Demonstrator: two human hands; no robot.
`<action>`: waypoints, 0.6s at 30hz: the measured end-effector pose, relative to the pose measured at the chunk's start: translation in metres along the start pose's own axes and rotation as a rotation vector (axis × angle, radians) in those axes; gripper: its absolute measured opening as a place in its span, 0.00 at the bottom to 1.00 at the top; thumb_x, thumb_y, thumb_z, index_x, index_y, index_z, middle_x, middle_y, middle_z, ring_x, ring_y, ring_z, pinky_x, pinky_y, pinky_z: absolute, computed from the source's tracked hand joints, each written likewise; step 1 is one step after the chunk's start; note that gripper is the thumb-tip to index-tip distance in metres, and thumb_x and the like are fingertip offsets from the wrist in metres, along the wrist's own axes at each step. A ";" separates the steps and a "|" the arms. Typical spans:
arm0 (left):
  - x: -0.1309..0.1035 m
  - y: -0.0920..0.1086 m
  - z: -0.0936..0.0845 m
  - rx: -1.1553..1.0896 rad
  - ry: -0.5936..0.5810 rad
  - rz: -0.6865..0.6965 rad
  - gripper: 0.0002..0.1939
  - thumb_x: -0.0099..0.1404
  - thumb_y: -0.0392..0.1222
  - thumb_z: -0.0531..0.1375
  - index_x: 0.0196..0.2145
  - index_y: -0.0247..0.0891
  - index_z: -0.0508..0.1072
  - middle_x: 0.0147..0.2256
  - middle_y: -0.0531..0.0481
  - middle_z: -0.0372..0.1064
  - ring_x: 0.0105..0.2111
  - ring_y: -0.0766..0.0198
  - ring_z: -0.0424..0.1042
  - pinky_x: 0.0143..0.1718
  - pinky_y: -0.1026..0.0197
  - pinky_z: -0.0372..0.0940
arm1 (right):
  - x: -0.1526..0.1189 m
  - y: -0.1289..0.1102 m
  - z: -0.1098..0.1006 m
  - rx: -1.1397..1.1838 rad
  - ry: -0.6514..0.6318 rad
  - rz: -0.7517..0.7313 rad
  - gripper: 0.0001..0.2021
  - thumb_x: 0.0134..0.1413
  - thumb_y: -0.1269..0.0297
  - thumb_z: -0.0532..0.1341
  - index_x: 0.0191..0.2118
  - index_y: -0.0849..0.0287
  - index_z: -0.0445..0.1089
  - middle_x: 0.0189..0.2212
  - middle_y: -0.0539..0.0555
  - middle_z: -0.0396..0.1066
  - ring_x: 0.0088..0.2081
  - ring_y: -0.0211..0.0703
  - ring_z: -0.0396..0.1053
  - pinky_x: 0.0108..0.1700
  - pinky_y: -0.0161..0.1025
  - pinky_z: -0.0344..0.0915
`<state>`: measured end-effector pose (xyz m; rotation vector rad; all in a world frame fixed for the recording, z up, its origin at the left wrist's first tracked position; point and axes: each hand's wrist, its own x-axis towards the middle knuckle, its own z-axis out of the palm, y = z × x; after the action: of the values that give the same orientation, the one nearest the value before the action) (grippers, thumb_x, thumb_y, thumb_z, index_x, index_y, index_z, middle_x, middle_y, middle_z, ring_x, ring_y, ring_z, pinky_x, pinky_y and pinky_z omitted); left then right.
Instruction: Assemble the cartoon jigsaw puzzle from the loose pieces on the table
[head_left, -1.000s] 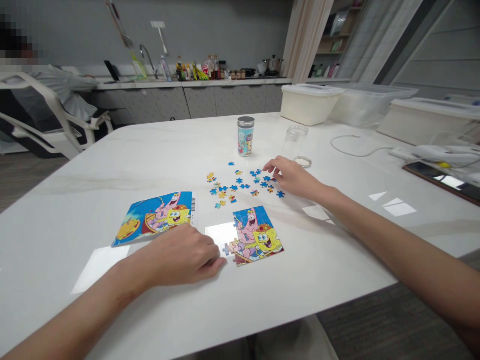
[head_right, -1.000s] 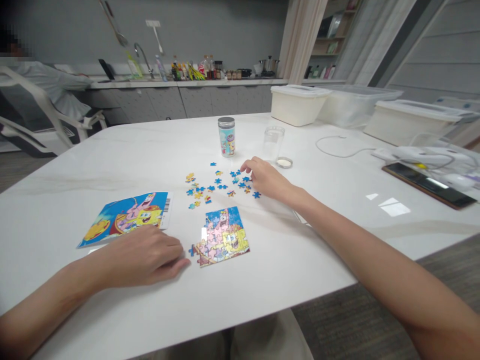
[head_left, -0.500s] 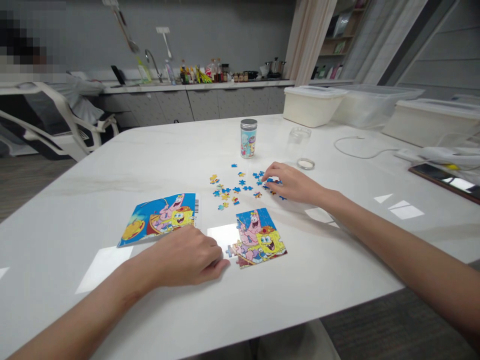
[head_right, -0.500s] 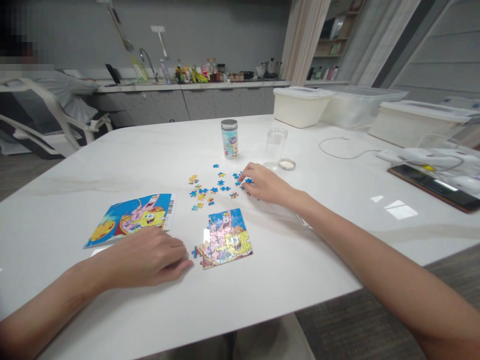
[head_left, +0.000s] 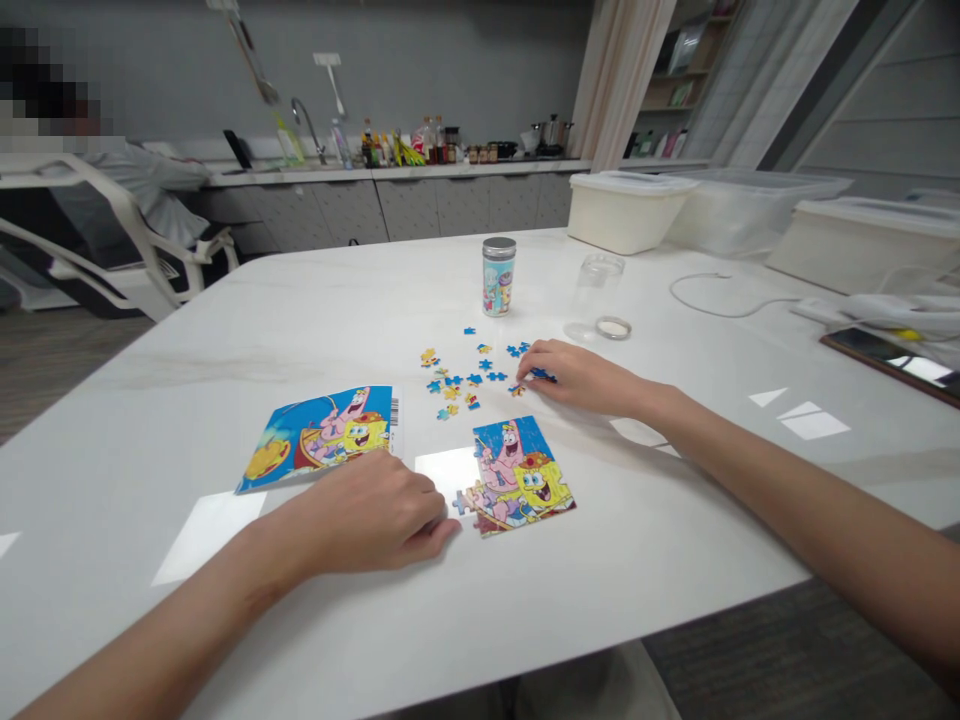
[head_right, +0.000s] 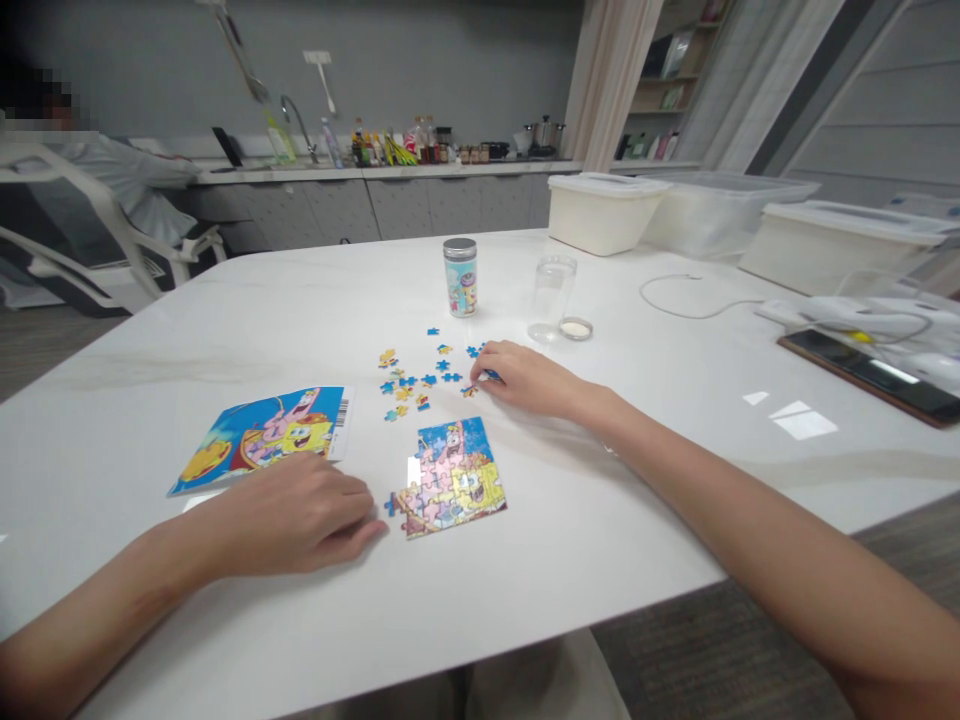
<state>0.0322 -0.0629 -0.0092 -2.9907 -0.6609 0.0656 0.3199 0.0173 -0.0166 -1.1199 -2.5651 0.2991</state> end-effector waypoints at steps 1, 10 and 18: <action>0.000 0.000 0.000 0.000 0.005 0.001 0.19 0.66 0.42 0.51 0.19 0.38 0.67 0.16 0.54 0.64 0.14 0.69 0.57 0.19 0.58 0.44 | 0.000 0.000 0.000 -0.005 0.001 0.003 0.09 0.59 0.70 0.54 0.40 0.54 0.69 0.41 0.56 0.69 0.45 0.46 0.66 0.49 0.45 0.63; 0.000 0.000 0.001 -0.038 0.012 -0.008 0.20 0.67 0.42 0.49 0.18 0.38 0.66 0.15 0.54 0.63 0.14 0.70 0.56 0.19 0.58 0.45 | 0.001 -0.002 0.007 -0.073 0.075 -0.014 0.10 0.61 0.68 0.52 0.45 0.59 0.67 0.42 0.59 0.68 0.45 0.47 0.66 0.48 0.45 0.63; 0.001 0.002 0.000 -0.078 0.017 -0.017 0.21 0.67 0.42 0.49 0.17 0.37 0.65 0.15 0.53 0.64 0.14 0.70 0.56 0.20 0.59 0.45 | 0.029 -0.024 0.014 -0.218 0.067 -0.001 0.17 0.58 0.73 0.52 0.52 0.63 0.63 0.48 0.61 0.67 0.49 0.50 0.65 0.50 0.46 0.62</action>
<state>0.0336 -0.0641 -0.0093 -3.0562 -0.7029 0.0128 0.2796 0.0217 -0.0154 -1.1805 -2.5860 -0.0195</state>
